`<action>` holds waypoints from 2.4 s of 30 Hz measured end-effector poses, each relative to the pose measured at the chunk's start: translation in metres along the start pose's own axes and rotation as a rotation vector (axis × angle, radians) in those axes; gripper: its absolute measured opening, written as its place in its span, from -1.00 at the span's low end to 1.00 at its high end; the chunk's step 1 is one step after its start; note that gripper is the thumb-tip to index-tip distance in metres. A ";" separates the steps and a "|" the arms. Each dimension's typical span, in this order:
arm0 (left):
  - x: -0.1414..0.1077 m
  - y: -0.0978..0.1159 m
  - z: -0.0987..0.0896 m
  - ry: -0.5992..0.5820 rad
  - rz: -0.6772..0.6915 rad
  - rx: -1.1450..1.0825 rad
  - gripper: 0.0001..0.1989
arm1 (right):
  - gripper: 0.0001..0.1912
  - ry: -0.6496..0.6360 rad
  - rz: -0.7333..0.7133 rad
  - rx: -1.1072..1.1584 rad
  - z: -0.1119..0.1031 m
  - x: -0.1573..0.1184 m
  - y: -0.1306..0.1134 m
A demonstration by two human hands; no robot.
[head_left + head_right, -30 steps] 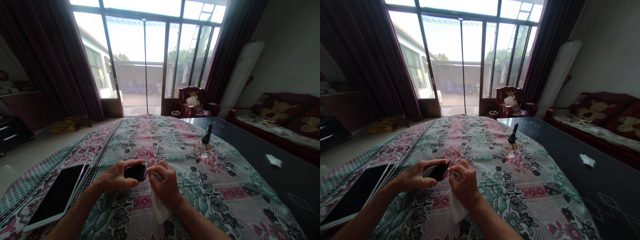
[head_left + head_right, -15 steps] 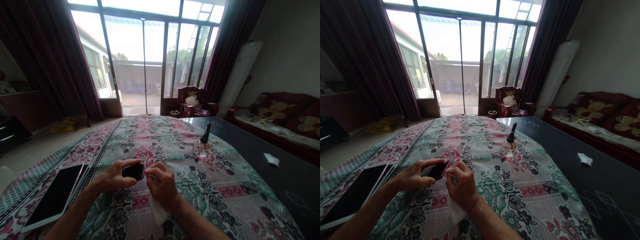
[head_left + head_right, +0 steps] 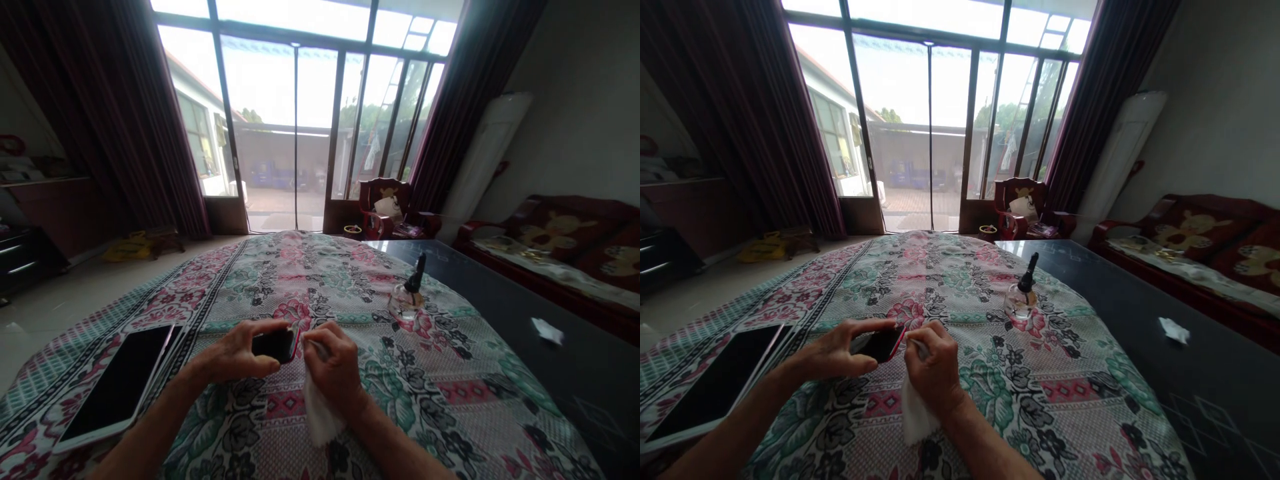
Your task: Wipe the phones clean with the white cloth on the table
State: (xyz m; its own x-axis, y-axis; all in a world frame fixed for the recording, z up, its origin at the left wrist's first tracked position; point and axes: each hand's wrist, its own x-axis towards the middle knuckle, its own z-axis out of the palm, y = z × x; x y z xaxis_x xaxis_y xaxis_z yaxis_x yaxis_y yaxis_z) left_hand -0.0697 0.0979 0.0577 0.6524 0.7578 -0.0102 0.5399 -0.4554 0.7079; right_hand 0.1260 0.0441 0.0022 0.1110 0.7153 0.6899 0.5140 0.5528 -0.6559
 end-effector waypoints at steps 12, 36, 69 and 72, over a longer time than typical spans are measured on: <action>0.001 -0.001 0.004 0.006 0.013 0.002 -0.35 | -0.87 -0.006 0.025 0.057 0.003 -0.001 -0.002; 0.000 -0.003 -0.001 0.016 -0.024 -0.036 -0.35 | -0.90 -0.014 0.067 0.164 0.003 -0.002 -0.012; 0.006 -0.015 0.010 0.096 0.093 0.071 -0.35 | -0.88 -0.066 0.071 0.137 0.004 -0.006 -0.008; 0.008 -0.020 0.015 0.146 0.120 0.200 -0.32 | -0.86 -0.106 0.076 0.138 0.001 -0.003 -0.008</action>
State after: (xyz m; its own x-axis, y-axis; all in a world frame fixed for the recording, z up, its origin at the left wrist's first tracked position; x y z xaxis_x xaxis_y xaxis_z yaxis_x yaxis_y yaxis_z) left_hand -0.0671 0.1058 0.0328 0.6427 0.7453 0.1775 0.5670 -0.6185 0.5441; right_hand 0.1209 0.0381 0.0052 0.0517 0.7944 0.6052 0.3851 0.5433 -0.7460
